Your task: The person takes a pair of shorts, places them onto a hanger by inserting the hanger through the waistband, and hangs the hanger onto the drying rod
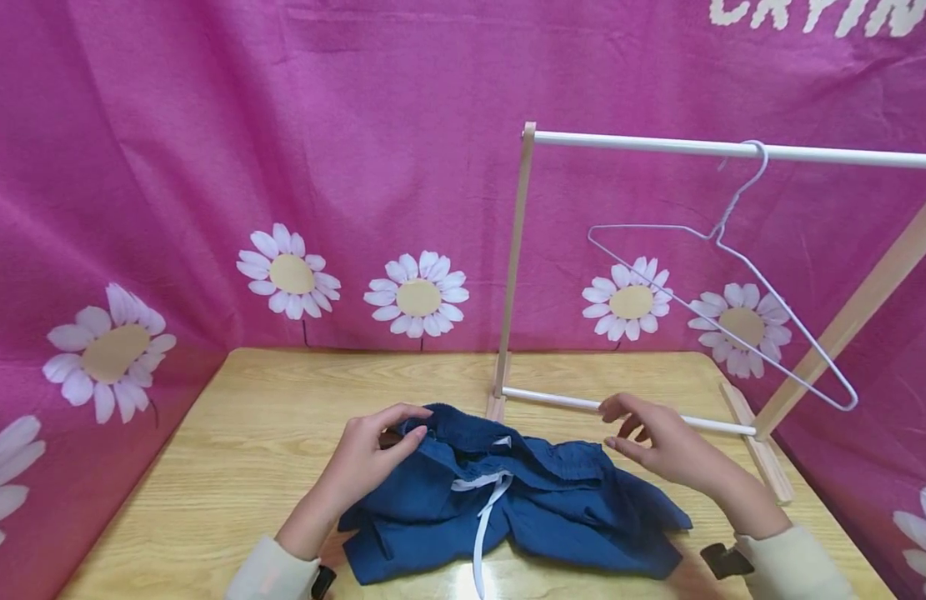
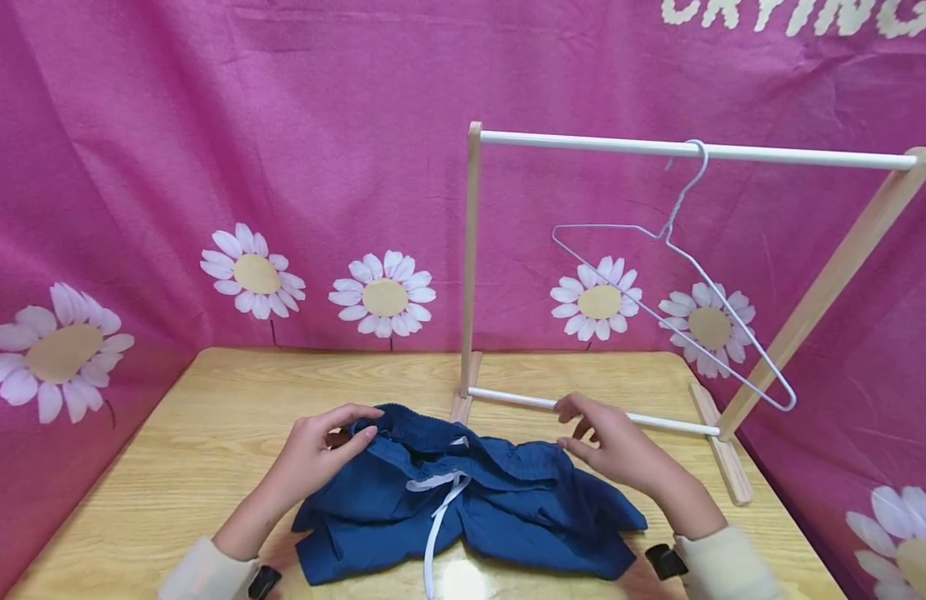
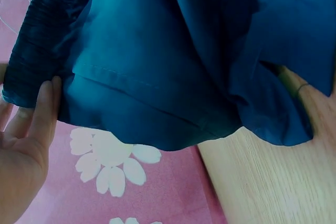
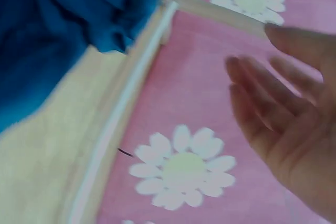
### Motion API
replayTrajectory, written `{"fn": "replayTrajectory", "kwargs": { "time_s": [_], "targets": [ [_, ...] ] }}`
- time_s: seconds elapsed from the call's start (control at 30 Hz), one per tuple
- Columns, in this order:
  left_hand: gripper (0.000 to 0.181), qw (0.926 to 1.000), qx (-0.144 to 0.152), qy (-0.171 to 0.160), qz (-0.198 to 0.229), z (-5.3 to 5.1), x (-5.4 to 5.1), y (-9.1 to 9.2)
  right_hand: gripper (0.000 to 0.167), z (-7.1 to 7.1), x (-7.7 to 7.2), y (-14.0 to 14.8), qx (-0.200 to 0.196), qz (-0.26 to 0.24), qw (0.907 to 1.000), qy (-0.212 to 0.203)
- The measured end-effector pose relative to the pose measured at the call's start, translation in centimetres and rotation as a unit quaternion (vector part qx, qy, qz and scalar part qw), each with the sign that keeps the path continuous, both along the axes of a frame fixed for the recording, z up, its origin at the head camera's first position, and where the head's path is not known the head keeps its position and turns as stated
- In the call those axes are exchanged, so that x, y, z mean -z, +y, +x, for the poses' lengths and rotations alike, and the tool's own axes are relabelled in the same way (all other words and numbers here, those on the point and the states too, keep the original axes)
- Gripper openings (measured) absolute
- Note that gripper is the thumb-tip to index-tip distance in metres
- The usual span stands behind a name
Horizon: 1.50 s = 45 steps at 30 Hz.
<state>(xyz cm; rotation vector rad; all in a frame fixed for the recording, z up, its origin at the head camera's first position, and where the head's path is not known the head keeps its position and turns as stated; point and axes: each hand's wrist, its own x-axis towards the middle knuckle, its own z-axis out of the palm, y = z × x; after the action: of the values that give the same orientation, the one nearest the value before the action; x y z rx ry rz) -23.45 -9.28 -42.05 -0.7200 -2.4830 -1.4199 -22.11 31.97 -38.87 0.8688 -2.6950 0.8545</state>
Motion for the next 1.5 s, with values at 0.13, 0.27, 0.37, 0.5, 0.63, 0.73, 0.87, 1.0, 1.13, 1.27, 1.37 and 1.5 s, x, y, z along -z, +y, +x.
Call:
{"fn": "replayTrajectory", "kwargs": {
  "time_s": [0.13,0.27,0.37,0.5,0.63,0.73,0.87,1.0,1.13,1.27,1.37,1.5],
  "targets": [
    [0.032,1.0,0.006,-0.005,-0.004,0.1,-0.2,0.0,0.051,-0.1,-3.2,0.1,0.056,-0.017,0.9905,0.124],
    [0.033,0.9998,0.013,-0.011,-0.004,0.1,-0.3,0.0,0.057,-0.3,-7.3,0.2,0.109,-0.035,0.9649,0.236],
    [0.034,0.9998,0.018,-0.011,-0.006,0.1,-0.3,-0.1,0.059,-0.6,-10.1,0.4,0.166,-0.075,0.9361,0.301],
    [0.036,0.9997,0.017,-0.012,-0.015,0.2,-0.3,-0.4,0.062,-1.5,-12.9,0.8,0.235,-0.139,0.9044,0.328],
    [0.04,0.9996,0.018,-0.01,-0.02,0.1,-0.6,-0.4,0.063,-3.0,-15.0,1.8,0.282,-0.156,0.8898,0.323],
    [0.043,0.9995,0.019,-0.007,-0.022,0.0,-0.8,-0.3,0.065,-4.0,-16.3,2.6,0.318,-0.149,0.887,0.3],
    [0.045,0.9995,0.017,-0.005,-0.028,0.1,-1.0,-0.5,0.067,-5.4,-17.1,2.9,0.352,-0.116,0.9005,0.227],
    [0.045,0.9995,0.012,-0.002,-0.029,0.3,-1.0,-0.7,0.065,-6.7,-17.0,2.7,0.35,-0.074,0.9189,0.166],
    [0.045,0.9994,0.016,-0.002,-0.029,0.5,-0.6,-0.7,0.053,-7.2,-16.5,2.9,0.346,-0.044,0.9254,0.149],
    [0.045,0.9994,0.023,0.0,-0.024,0.7,0.0,-0.6,0.042,-7.4,-16.4,3.6,0.34,-0.034,0.9265,0.158],
    [0.045,0.9995,0.023,0.003,-0.021,0.6,0.1,-0.4,0.038,-7.5,-16.6,4.0,0.337,-0.038,0.9257,0.168],
    [0.046,0.9995,0.021,0.007,-0.025,0.3,-0.3,0.0,0.036,-7.4,-17.0,4.3,0.337,-0.051,0.9251,0.168]
  ]
}}
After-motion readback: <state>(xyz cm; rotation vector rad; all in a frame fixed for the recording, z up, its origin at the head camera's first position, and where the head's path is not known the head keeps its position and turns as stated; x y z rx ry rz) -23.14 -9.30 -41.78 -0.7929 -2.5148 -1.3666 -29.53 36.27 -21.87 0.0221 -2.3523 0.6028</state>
